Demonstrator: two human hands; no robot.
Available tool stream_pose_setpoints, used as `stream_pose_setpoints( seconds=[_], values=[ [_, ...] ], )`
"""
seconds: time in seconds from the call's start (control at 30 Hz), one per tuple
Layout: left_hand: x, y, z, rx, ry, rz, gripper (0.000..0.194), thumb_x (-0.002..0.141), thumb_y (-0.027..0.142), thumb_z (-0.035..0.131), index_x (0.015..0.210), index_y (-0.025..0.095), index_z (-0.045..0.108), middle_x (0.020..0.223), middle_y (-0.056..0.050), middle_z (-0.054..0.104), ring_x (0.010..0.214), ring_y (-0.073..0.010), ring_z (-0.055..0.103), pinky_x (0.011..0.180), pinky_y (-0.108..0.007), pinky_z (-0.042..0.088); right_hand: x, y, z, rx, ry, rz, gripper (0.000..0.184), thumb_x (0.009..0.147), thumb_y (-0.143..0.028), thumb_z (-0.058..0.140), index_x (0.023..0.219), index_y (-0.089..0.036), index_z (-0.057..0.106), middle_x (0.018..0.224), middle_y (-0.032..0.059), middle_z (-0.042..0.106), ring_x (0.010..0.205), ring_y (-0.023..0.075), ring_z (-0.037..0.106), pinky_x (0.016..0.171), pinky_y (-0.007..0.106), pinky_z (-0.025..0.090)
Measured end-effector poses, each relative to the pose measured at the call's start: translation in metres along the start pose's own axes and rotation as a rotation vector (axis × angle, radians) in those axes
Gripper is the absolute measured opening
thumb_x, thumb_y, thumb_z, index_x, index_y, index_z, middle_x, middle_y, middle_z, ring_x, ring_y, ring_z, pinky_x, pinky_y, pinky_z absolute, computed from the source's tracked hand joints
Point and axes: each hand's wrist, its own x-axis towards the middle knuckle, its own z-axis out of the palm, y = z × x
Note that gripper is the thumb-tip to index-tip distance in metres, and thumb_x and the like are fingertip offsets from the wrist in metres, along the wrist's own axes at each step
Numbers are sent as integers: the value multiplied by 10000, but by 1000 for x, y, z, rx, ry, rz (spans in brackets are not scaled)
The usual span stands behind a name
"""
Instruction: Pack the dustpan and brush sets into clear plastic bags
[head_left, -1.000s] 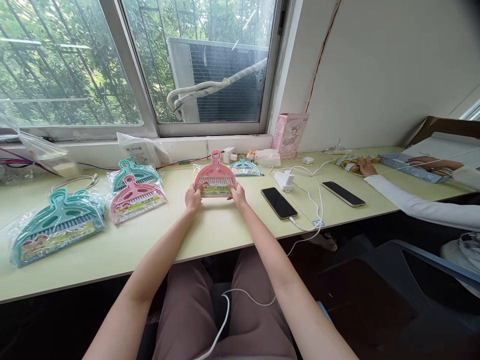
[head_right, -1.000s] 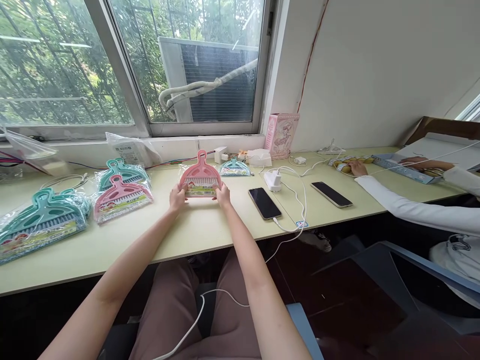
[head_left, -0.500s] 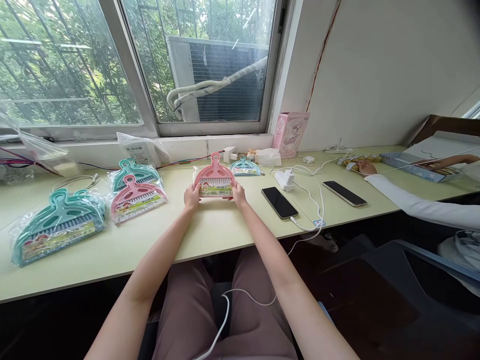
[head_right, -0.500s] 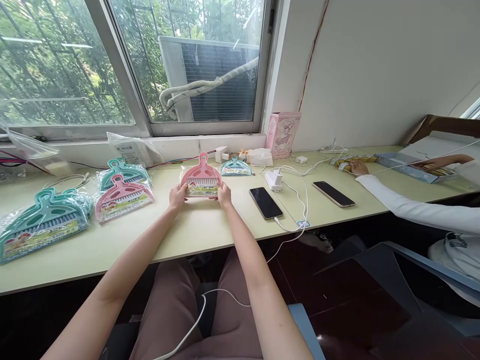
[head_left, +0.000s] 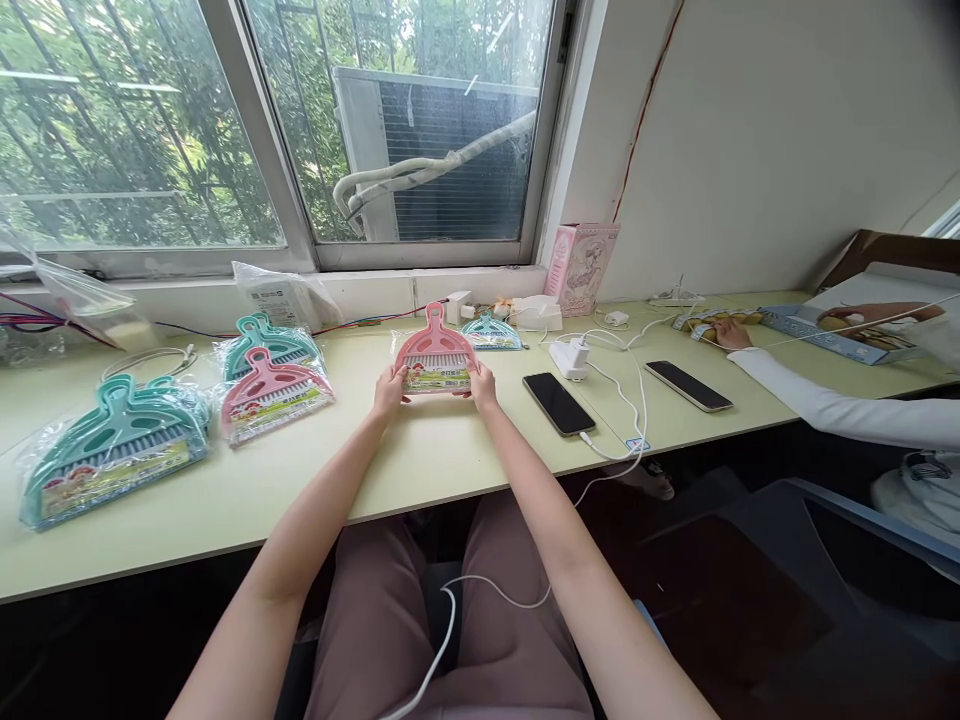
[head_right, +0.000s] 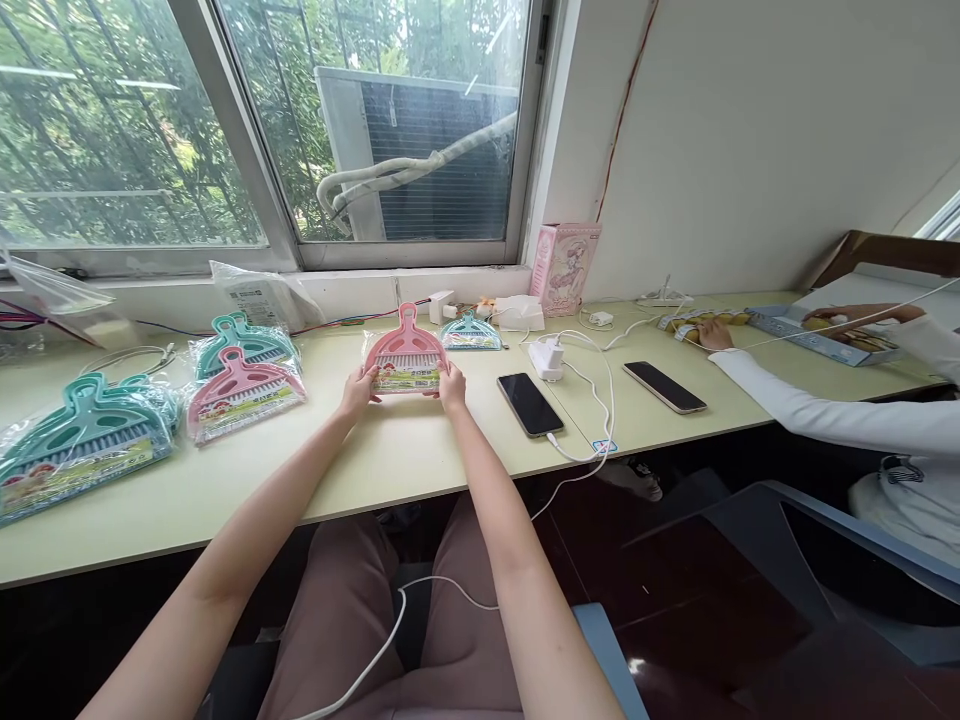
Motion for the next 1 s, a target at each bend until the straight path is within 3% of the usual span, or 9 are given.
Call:
stream_pose_setpoints(
  seconds=[0.17, 0.27, 0.4, 0.57, 0.8, 0.9, 1.0],
  values=[
    [3, -2, -7, 31, 41, -13, 261, 891, 377, 488, 964, 155, 604, 941, -69, 628, 712, -139, 581, 440, -201, 506, -5, -4, 0, 93, -172, 14, 538, 965, -612, 478, 1282, -186, 567, 1325, 146, 620, 557, 135, 717, 376, 191, 465],
    [3, -1, -10, 68, 63, -38, 258, 893, 371, 486, 960, 158, 615, 964, -78, 642, 745, -156, 596, 476, -219, 511, -5, -2, 0, 88, -224, 31, 623, 943, -688, 446, 1305, -196, 568, 1278, 138, 654, 581, 162, 724, 420, 227, 511],
    [1, 0, -8, 94, 45, -34, 271, 897, 391, 501, 967, 162, 629, 972, -88, 665, 742, -171, 619, 496, -231, 502, 2, 5, 2, 3, -102, 67, 566, 951, -681, 439, 1202, -212, 631, 1040, 88, 723, 620, 187, 726, 484, 265, 554],
    [-2, 0, -6, 79, -15, -7, 492, 967, 587, 355, 971, 165, 606, 845, -76, 650, 556, -147, 584, 449, -246, 475, 9, 11, 3, -21, -19, 71, 469, 977, -610, 441, 1096, -204, 644, 986, 86, 699, 554, 186, 694, 475, 303, 555],
    [-2, 0, -8, 200, 40, 3, 346, 971, 483, 416, 906, 189, 587, 873, -66, 667, 544, -137, 596, 480, -244, 466, 10, 14, 3, -45, -52, 22, 479, 972, -634, 425, 1041, -203, 624, 994, 84, 692, 481, 152, 660, 418, 260, 497],
    [0, -2, -10, 230, 73, -3, 354, 966, 485, 414, 900, 193, 603, 836, -64, 669, 569, -157, 614, 498, -253, 460, 8, 11, 2, -19, -125, 16, 505, 983, -633, 394, 1069, -184, 608, 972, 80, 703, 447, 129, 645, 392, 225, 448],
    [1, -3, -13, 239, 76, -8, 399, 960, 526, 412, 895, 189, 614, 800, -65, 666, 553, -167, 612, 492, -259, 444, 5, 7, 1, -16, -201, 9, 503, 924, -640, 531, 1112, -180, 603, 1011, 76, 717, 476, 122, 668, 383, 193, 413]
  ],
)
